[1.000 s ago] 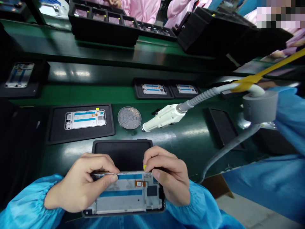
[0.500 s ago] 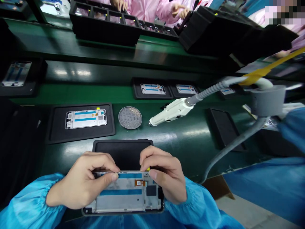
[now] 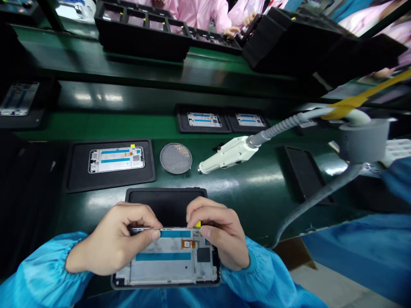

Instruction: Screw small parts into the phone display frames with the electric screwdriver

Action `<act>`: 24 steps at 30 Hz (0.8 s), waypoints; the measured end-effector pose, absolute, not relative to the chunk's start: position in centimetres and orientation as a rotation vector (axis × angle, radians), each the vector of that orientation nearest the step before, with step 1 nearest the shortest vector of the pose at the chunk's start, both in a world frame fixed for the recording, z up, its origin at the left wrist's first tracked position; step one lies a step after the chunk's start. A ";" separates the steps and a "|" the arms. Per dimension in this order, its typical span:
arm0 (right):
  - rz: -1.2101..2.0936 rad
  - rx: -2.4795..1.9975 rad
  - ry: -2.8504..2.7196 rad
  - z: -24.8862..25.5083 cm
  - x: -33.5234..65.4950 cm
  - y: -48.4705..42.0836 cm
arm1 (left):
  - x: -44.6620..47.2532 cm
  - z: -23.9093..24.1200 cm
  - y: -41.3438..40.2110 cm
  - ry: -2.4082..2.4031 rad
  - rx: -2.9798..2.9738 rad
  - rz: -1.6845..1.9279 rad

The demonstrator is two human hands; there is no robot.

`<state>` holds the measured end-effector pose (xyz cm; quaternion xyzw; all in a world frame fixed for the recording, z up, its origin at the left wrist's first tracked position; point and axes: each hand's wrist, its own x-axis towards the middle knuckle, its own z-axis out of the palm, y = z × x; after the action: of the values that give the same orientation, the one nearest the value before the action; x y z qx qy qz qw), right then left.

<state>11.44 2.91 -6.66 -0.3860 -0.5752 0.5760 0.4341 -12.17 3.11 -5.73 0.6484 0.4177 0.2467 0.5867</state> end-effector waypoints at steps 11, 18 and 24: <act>0.813 -1.038 -1.111 -10.2 12.3 4.7 | -11.7 -7.6 3.9 1.053 1.493 0.471; 1.056 -1.138 -1.226 -12.2 13.6 10.4 | -11.1 -13.0 5.4 1.077 1.787 0.520; 1.059 -0.993 -1.113 -9.8 13.4 10.6 | -10.4 -15.3 4.6 1.047 2.209 0.658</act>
<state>13.41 10.63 -9.82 -0.4300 -0.4822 0.4585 0.6102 -10.43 4.64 -15.28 0.8324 0.3944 0.2478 0.3004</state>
